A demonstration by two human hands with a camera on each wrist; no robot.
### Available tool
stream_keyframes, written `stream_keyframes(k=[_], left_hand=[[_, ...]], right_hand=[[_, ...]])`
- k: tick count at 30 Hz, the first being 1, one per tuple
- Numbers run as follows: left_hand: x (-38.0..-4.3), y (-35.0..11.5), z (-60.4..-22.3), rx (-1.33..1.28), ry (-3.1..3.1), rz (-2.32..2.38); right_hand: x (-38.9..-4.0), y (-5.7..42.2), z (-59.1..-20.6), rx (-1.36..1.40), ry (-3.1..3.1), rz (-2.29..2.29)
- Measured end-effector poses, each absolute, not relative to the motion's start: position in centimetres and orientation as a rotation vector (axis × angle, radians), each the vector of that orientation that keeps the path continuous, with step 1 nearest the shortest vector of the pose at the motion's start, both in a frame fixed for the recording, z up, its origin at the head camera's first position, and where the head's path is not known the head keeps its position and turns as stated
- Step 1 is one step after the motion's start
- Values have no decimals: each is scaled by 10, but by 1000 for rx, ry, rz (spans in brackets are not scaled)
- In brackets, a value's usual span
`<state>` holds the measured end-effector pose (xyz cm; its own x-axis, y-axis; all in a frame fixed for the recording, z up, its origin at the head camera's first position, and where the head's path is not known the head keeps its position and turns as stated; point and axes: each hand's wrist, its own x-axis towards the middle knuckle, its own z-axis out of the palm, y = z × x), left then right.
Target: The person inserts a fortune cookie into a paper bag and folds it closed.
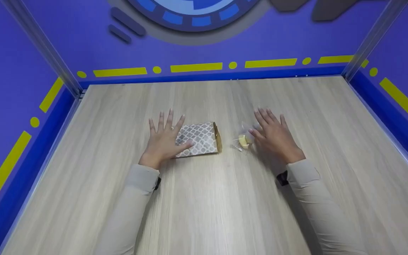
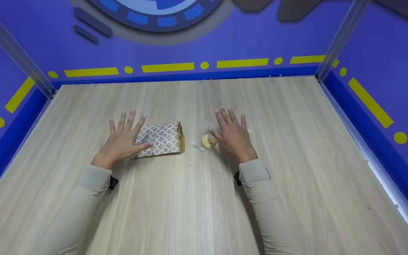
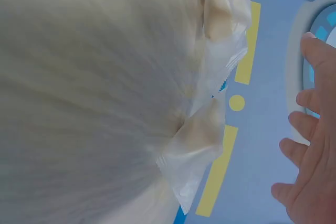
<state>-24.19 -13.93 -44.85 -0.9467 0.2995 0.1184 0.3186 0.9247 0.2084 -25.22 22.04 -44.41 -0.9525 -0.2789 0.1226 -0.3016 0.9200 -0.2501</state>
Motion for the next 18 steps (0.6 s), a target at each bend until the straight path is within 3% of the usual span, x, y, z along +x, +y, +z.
stream_keyframes(k=[18], left_hand=[[-261, -116, -452, -773, -3173, -340]], right_hand=[[-268, 191, -447, 758, -2993, 498]])
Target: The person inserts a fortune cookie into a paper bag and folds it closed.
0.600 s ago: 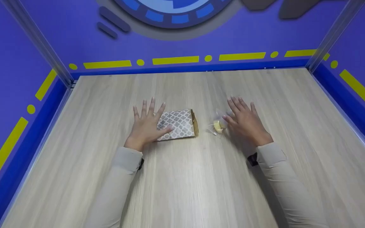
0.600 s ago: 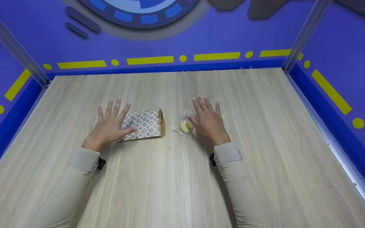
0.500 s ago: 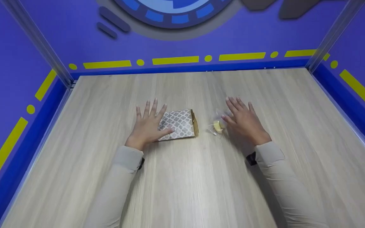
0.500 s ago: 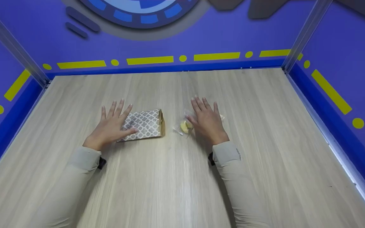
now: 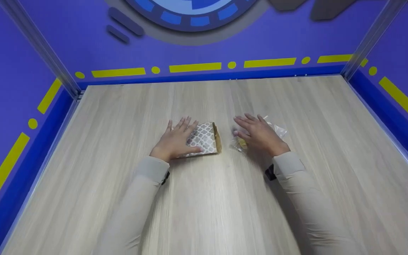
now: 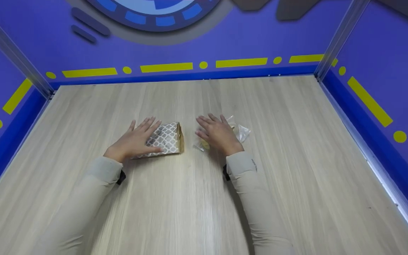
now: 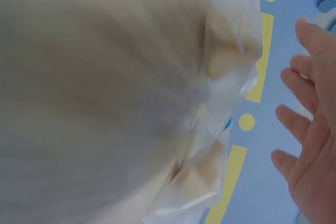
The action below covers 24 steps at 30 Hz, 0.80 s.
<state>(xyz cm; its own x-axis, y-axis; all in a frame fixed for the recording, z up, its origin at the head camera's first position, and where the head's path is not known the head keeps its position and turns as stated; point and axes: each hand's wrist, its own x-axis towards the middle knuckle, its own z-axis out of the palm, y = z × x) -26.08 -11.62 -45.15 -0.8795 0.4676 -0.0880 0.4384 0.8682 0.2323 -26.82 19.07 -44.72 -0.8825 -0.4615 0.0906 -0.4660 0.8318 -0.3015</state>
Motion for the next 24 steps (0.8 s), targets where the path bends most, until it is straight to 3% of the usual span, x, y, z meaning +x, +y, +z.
stream_keyframes(k=[12, 24], left_hand=[[-271, -101, -457, 730, 2775, 306], [-280, -99, -461, 685, 2722, 377]], right_hand=[[-275, 165, -444, 984, -3021, 503], [-279, 144, -450, 1042, -3086, 426]])
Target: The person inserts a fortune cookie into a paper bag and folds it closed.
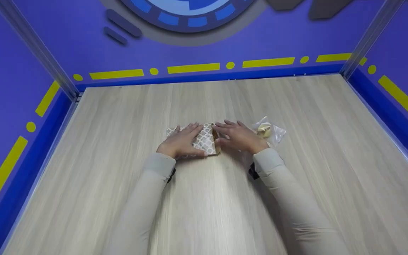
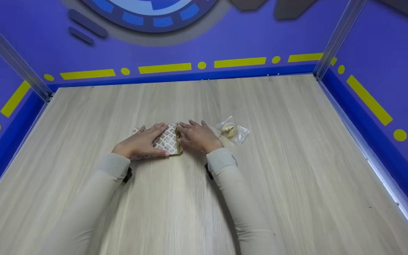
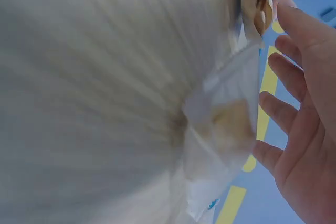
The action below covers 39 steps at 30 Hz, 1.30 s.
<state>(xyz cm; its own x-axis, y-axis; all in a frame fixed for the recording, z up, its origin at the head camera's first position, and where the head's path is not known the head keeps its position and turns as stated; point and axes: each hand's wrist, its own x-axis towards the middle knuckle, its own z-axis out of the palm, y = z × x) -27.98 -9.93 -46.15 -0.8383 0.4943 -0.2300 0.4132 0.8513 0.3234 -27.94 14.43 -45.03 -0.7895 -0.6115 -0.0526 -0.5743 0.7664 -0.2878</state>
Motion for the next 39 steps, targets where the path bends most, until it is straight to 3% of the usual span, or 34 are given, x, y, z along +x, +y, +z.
stream_keyframes(k=[39], left_hand=[[-281, -107, -462, 625, 2625, 471]], right_hand=[[-282, 140, -460, -905, 2720, -196]])
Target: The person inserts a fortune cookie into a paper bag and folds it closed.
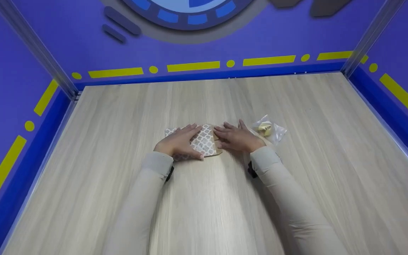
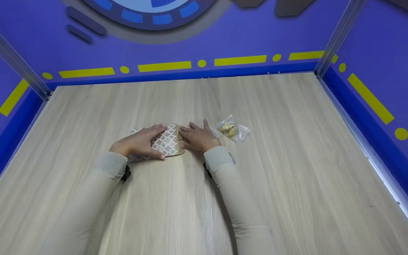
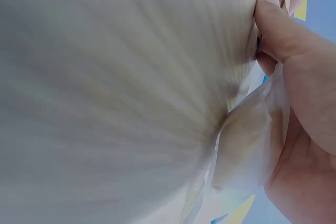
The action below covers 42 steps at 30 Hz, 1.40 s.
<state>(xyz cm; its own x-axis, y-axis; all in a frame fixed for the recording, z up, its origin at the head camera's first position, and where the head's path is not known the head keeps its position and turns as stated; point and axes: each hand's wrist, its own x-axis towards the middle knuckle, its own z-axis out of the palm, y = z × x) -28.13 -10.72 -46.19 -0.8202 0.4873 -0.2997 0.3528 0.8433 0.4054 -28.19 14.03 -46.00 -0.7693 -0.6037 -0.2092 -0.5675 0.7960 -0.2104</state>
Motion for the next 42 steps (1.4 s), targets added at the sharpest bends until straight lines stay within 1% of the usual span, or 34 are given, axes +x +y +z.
stream_keyframes(k=[15, 35, 42], left_hand=[[-282, -108, -456, 606, 2572, 498], [-284, -108, -459, 600, 2564, 520], [-283, -108, -457, 599, 2566, 531]], right_hand=[[-283, 142, -462, -919, 2719, -228], [-282, 142, -463, -899, 2715, -267], [-280, 143, -461, -936, 2725, -309]])
